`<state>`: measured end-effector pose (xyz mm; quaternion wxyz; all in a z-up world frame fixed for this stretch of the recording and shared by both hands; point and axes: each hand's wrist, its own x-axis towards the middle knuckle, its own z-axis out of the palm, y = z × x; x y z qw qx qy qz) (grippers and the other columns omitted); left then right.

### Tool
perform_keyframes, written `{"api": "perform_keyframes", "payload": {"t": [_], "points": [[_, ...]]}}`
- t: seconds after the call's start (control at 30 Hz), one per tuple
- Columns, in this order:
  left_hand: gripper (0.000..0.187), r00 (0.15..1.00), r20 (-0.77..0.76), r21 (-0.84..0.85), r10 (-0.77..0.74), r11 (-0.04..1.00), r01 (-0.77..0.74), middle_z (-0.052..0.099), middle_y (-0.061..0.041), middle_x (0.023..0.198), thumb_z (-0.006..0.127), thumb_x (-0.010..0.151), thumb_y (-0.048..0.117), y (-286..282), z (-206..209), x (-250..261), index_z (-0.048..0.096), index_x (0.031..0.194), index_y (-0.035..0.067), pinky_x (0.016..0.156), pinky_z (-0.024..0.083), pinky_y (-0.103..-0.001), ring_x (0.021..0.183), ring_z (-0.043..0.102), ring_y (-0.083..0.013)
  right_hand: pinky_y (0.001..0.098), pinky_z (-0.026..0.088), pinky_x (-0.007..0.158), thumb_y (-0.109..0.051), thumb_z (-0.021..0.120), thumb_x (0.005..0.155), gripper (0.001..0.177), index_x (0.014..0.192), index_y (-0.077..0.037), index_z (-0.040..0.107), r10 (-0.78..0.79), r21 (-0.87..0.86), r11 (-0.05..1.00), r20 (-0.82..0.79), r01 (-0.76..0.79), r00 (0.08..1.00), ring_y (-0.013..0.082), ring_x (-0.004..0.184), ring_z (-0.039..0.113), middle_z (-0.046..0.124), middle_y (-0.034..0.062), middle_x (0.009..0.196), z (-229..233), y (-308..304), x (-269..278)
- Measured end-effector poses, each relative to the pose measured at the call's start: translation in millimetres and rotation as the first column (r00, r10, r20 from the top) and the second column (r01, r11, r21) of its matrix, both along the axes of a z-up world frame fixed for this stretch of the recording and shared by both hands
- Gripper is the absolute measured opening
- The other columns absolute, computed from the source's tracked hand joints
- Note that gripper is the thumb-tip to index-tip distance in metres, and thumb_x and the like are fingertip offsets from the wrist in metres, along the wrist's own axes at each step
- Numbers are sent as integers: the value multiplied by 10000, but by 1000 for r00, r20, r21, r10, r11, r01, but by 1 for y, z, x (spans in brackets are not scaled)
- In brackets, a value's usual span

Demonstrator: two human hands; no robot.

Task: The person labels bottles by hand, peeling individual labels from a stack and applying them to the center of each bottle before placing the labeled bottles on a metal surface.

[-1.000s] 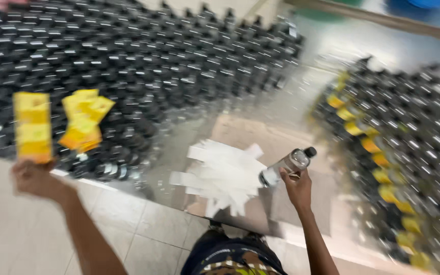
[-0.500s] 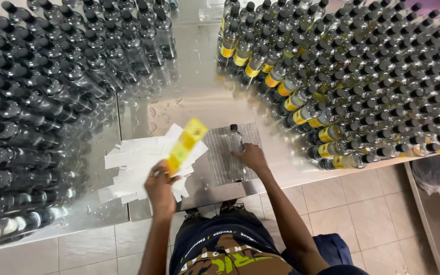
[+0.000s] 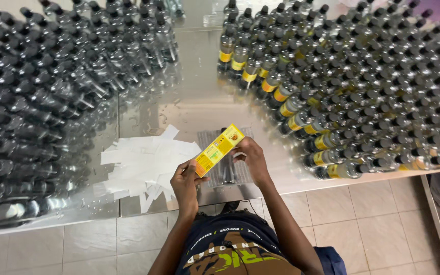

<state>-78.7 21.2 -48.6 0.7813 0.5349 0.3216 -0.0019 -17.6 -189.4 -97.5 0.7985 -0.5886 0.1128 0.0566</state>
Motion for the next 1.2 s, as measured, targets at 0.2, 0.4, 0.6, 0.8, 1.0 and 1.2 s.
{"api": "perform_keyframes", "payload": {"t": [0.2,0.4,0.6,0.8,1.0,1.2], "points": [[522,968,123,308,-219,936,172,644,-278,1407,733,1006,267,-22,-7,0,605,1427,-14,1098,568,-627,1396,615,-471,397,632,698,-186,826,990,255,1067,39,733,-55,-556,801,299,221,953,268,791,710,696,195,904,39,4,-17],[702,748,465,378,-474,870,316,565,-264,1557,829,966,277,-51,41,-16,534,1525,-28,1202,474,-566,1475,535,-458,403,579,706,-473,509,1122,546,1366,-57,766,338,-678,345,735,649,587,264,787,599,618,96,955,38,16,-38],[428,810,479,271,-338,935,230,723,-176,1198,691,1070,238,-37,37,-4,638,1403,-25,988,623,-488,1164,759,-331,543,592,966,-249,817,946,484,1370,-23,761,366,-672,321,738,668,567,417,1046,652,664,171,1113,84,39,-50],[247,884,374,221,-282,952,210,764,-104,843,730,1066,232,-17,53,1,784,1116,-3,779,641,-345,826,754,-132,543,613,1007,-162,887,909,492,1343,10,733,259,-616,581,759,532,597,433,1194,713,700,226,1317,118,48,-55],[305,891,363,81,-273,962,261,769,-163,857,760,1041,209,-5,44,6,796,1196,-51,806,685,-397,835,778,-187,528,635,897,-198,868,928,522,1393,-8,725,286,-653,550,732,520,618,423,1093,744,724,206,1232,116,58,-54],[359,888,350,70,-298,954,293,770,-184,857,770,1030,215,4,45,3,795,1252,-65,826,689,-397,864,789,-209,522,646,817,-188,863,948,471,1363,4,748,226,-671,622,648,404,728,419,1030,768,739,193,1130,117,64,-60]]}}
